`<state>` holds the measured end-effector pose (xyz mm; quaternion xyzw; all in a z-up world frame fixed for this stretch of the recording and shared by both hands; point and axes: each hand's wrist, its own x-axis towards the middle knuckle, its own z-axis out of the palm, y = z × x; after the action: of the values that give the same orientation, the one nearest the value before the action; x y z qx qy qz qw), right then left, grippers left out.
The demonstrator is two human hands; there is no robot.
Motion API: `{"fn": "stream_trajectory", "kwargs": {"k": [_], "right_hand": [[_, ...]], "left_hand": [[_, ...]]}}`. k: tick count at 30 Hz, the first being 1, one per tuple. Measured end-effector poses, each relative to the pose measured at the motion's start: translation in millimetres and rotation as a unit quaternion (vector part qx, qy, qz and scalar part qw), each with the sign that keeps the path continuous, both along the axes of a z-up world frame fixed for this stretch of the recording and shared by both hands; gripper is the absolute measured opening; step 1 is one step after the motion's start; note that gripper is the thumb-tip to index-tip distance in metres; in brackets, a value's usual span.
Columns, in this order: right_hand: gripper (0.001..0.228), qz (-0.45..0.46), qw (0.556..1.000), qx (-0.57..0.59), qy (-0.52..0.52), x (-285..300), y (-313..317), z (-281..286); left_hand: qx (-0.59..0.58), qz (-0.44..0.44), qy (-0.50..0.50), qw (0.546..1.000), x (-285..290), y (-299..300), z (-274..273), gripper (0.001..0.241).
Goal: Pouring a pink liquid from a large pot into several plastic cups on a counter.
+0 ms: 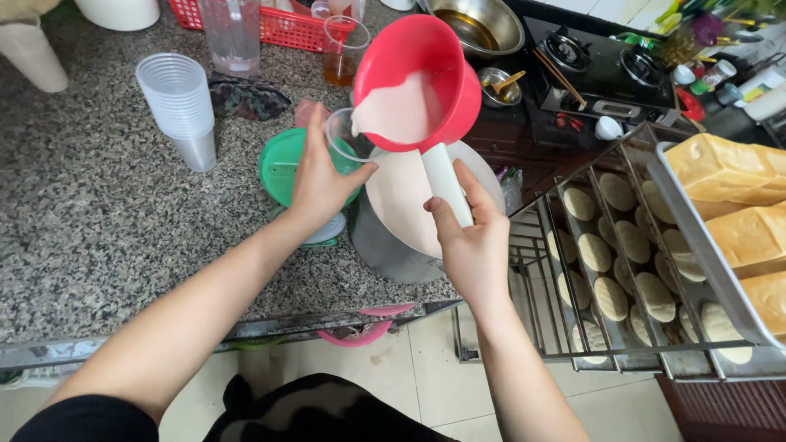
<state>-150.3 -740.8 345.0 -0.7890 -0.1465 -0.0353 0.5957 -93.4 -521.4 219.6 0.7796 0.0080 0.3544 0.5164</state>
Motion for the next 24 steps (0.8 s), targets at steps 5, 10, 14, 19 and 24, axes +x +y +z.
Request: {"fn": "stream_trajectory", "kwargs": {"k": [5, 10, 14, 19, 24], "right_hand": [[0.055, 0.005, 0.998, -0.022, -0.050, -1.8, 6.3, 2.6], [0.057, 0.006, 0.999, -0.026, -0.046, -0.7, 7.1, -3.3], [0.056, 0.021, 0.997, -0.027, -0.073, -1.0, 4.9, -7.9], [0.055, 0.013, 0.996, -0.051, -0.071, -4.7, 8.5, -2.3], [0.055, 0.017, 0.994, -0.068, -0.088, -6.2, 10.5, -0.3]], "left_hand": [[-0.007, 0.003, 0.007, 1.000, 3.3, -1.6, -2.6, 0.121], [-0.018, -0.011, 0.000, 1.000, 4.7, 0.0, -4.5, 0.120], [-0.020, -0.015, -0.005, 1.000, 6.6, 0.0, -6.4, 0.119], [-0.028, -0.029, 0.013, 0.999, 4.9, 1.6, -1.7, 0.121], [-0.020, -0.034, 0.020, 0.999, 5.4, 4.1, -5.0, 0.123]]}}
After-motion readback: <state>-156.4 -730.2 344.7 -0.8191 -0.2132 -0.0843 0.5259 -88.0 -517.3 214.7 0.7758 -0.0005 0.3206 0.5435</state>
